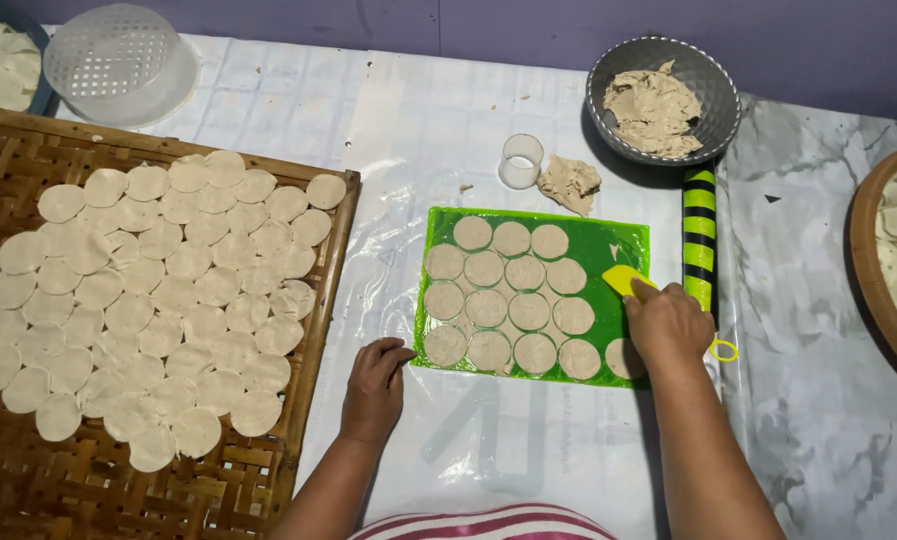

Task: Rolling out dough using a rolling pin and cutting it into small circular wrappers with a mold.

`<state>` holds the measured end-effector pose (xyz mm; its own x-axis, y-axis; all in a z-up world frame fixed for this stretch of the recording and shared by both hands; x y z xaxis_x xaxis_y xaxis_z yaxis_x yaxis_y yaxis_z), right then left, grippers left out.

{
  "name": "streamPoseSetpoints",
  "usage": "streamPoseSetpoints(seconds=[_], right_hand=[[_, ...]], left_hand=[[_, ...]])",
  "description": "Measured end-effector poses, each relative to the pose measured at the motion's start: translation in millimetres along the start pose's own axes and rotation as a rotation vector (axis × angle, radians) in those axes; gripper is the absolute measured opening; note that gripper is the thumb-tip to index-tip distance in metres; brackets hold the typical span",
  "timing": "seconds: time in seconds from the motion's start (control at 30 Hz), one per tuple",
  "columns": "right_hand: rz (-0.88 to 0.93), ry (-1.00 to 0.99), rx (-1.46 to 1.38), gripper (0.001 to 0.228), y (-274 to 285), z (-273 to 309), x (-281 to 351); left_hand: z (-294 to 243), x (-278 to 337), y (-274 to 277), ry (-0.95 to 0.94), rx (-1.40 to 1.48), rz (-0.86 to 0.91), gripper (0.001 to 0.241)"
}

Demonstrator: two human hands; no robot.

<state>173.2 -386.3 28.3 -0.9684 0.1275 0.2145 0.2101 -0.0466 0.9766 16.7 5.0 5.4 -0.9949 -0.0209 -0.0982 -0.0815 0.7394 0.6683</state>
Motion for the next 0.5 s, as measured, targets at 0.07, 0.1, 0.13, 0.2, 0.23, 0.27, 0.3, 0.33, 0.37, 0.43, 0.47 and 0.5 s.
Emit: streamPoseSetpoints(seconds=[0.07, 0.1, 0.13, 0.2, 0.23, 0.27, 0.3, 0.33, 0.37, 0.43, 0.47, 0.5], right_hand=[[-0.020, 0.024, 0.070, 0.034, 6.3, 9.9, 15.0], [-0.040, 0.051, 0.142, 0.033, 9.9, 15.6, 22.3], [-0.043, 0.050, 0.141, 0.033, 9.5, 17.9, 23.9], [-0.056, 0.126, 0.176, 0.033, 8.3, 24.2, 28.2], [-0.057, 0.126, 0.177, 0.033, 8.5, 26.7, 29.2], [-0.071, 0.135, 0.195, 0.032, 9.5, 29.7, 29.2], [-0.085, 0.145, 0.212, 0.031, 10.4, 32.8, 29.2], [-0.087, 0.147, 0.214, 0.031, 13.8, 34.7, 30.7], [-0.087, 0.140, 0.243, 0.030, 17.1, 36.6, 31.9], [-0.087, 0.134, 0.272, 0.028, 18.8, 39.5, 33.2], [-0.064, 0.146, 0.248, 0.028, 17.1, 39.9, 33.0], [-0.041, 0.158, 0.225, 0.028, 15.4, 40.3, 32.8]], left_hand=[[-0.7, 1.2, -0.2, -0.001, -0.003, 0.000, 0.030], [-0.9, 1.5, -0.1, 0.001, -0.005, -0.002, 0.030], [-1.4, 0.6, 0.3, -0.002, -0.006, -0.003, 0.030], [-1.7, 0.2, 1.1, 0.001, -0.011, -0.005, 0.030], [-1.3, 1.0, 1.0, 0.000, -0.009, -0.005, 0.030], [-0.9, 1.1, 0.6, 0.000, -0.016, -0.003, 0.031], [-0.5, 1.1, 0.5, 0.000, -0.022, -0.001, 0.032], [0.1, 1.8, -0.1, 0.001, -0.021, -0.005, 0.032], [0.6, 2.2, -0.6, -0.003, -0.022, -0.005, 0.032], [2.0, 1.9, -0.4, -0.005, -0.024, -0.008, 0.032], [2.4, 1.5, -0.7, -0.008, -0.020, -0.008, 0.031], [2.9, 1.0, -1.2, -0.010, -0.015, -0.009, 0.031]])
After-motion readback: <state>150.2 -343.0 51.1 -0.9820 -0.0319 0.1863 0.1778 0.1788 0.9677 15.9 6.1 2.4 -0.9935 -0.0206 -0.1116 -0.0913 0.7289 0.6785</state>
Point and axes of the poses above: each hand's wrist, its own x-axis away from the middle knuckle, its own y-axis out of the back of the hand, z = x × y, the point moved 2 cm from there along -x, towards the middle knuckle, and after that the axes turned 12 degrees about z, right-handed, at the moved point
